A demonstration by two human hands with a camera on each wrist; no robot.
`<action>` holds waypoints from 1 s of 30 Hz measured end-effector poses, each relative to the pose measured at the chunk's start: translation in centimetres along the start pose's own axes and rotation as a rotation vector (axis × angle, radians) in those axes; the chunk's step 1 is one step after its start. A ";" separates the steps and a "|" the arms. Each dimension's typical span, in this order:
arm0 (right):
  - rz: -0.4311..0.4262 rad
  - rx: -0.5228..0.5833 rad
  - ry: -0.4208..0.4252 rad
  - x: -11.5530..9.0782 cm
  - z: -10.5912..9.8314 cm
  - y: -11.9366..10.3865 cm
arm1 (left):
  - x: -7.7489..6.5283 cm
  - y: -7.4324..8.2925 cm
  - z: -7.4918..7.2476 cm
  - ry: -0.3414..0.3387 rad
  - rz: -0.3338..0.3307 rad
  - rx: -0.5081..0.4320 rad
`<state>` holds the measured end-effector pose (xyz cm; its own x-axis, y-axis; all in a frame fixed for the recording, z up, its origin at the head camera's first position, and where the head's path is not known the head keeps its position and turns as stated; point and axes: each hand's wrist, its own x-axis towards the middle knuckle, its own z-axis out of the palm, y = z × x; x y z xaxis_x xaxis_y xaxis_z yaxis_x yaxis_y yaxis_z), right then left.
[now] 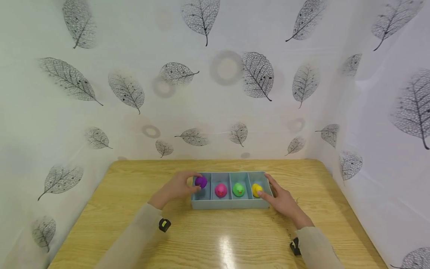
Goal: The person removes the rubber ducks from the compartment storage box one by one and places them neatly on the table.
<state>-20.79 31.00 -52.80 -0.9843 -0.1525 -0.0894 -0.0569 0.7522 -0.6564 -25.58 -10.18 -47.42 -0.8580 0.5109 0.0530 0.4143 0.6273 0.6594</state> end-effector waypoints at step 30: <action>-0.005 0.018 0.001 0.0 -0.1 0.2 | -3.2 -3.9 -2.7 0.259 0.030 0.111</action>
<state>-20.77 31.20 -52.86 -0.9841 -0.1553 -0.0858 -0.0584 0.7400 -0.6701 -25.25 -15.84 -48.16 -0.8880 0.3718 0.2706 0.4591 0.6818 0.5695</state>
